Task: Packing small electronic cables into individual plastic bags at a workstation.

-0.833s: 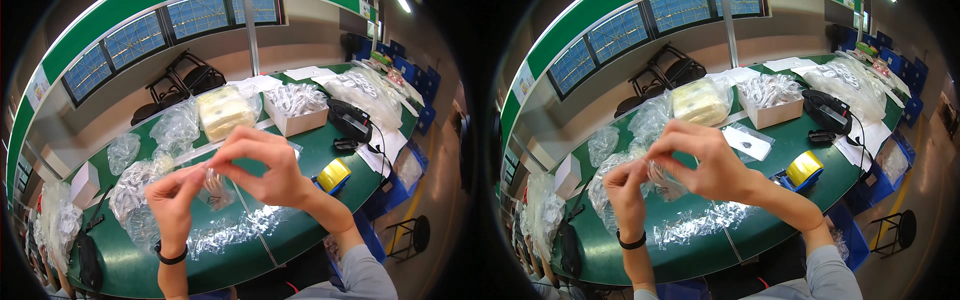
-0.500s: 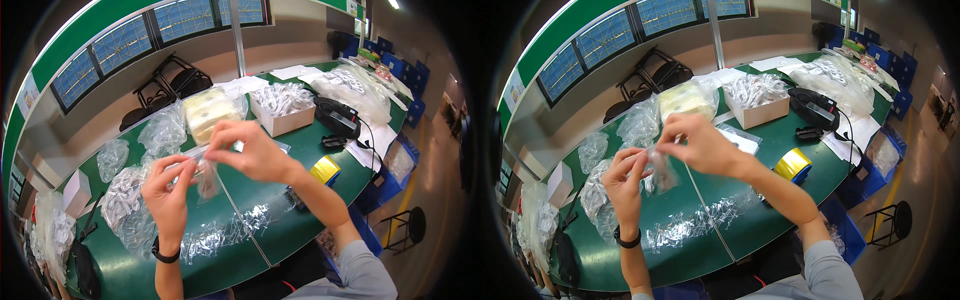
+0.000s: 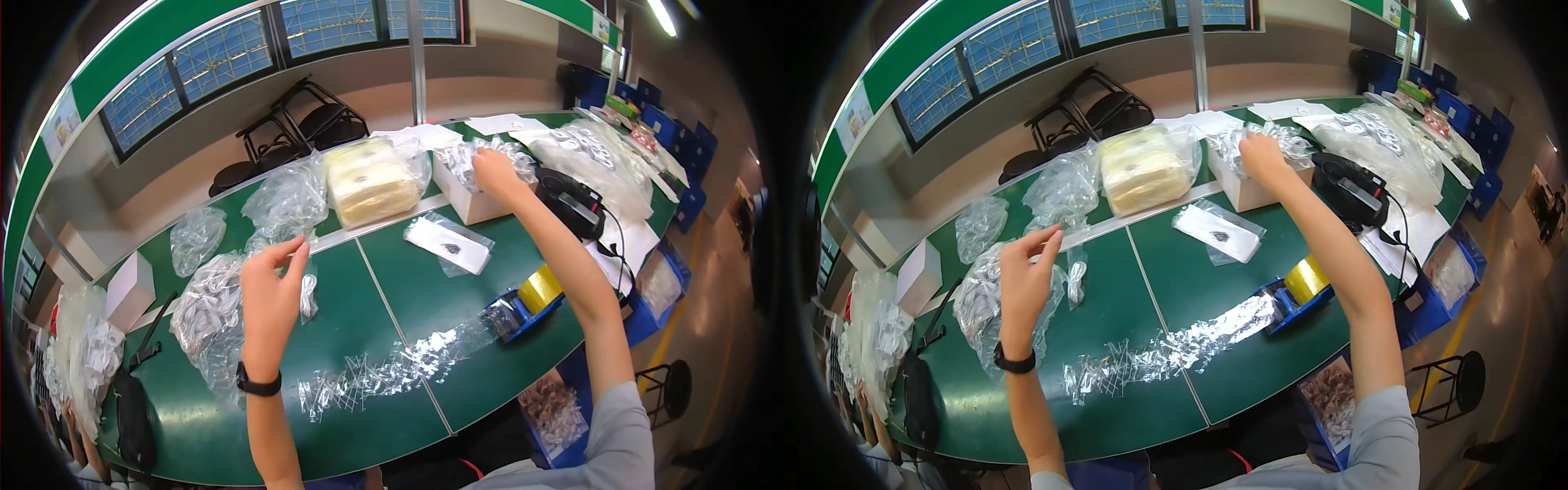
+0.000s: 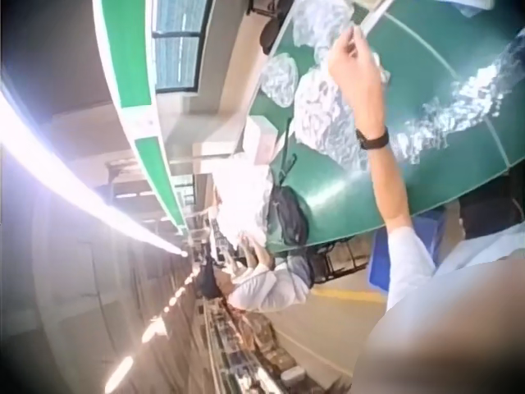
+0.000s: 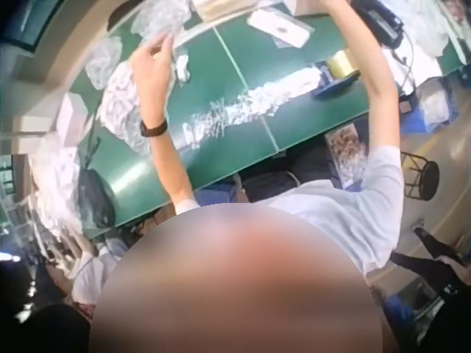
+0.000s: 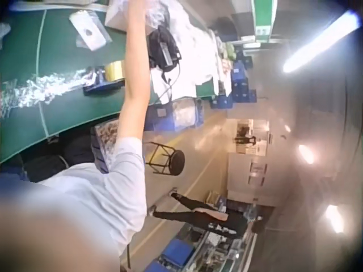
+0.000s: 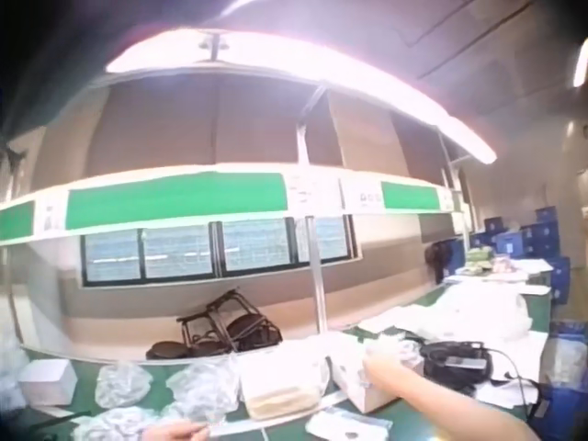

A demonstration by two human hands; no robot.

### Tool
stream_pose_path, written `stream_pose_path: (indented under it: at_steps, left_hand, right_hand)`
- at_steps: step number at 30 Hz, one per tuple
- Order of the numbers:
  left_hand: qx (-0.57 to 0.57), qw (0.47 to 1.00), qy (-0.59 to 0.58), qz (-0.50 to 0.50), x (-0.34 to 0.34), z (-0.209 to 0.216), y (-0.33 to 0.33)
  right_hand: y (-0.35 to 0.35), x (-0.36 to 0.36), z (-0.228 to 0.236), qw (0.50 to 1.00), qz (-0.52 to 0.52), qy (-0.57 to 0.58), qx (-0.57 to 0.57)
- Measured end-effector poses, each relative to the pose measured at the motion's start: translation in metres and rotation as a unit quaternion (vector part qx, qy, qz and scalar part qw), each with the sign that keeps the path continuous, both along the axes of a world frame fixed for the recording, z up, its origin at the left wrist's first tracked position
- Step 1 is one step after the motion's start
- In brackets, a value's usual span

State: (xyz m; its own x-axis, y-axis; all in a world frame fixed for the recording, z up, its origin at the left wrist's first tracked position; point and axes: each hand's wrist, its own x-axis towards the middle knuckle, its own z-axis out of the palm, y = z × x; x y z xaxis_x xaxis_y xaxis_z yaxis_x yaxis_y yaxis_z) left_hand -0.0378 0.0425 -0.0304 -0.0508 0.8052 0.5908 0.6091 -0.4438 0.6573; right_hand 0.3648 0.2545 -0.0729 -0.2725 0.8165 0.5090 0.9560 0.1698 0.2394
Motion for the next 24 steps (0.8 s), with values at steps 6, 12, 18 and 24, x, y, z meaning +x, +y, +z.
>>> stream_pose_path:
  at_steps: [6, 12, 18, 24]
  left_hand:
    - [-0.111, 0.944, 0.261, 0.165, -0.014, -0.084, 0.045]
    - [-0.096, 0.896, 0.341, 0.269, -0.037, -0.143, 0.068]
    - [-0.011, 0.966, 0.205, 0.159, -0.026, -0.096, 0.071]
    - [-0.153, 0.901, -0.325, -0.243, 0.003, -0.07, 0.06]
  right_hand:
    - [-0.037, -0.07, 0.01, 0.996, 0.038, -0.079, 0.01]
    - [-0.085, -0.162, 0.0, 0.975, 0.215, -0.041, -0.024]
    - [-0.094, -0.197, 0.014, 0.925, 0.267, 0.241, -0.122]
    - [-0.108, -0.223, 0.03, 0.724, 0.349, 0.501, -0.322]
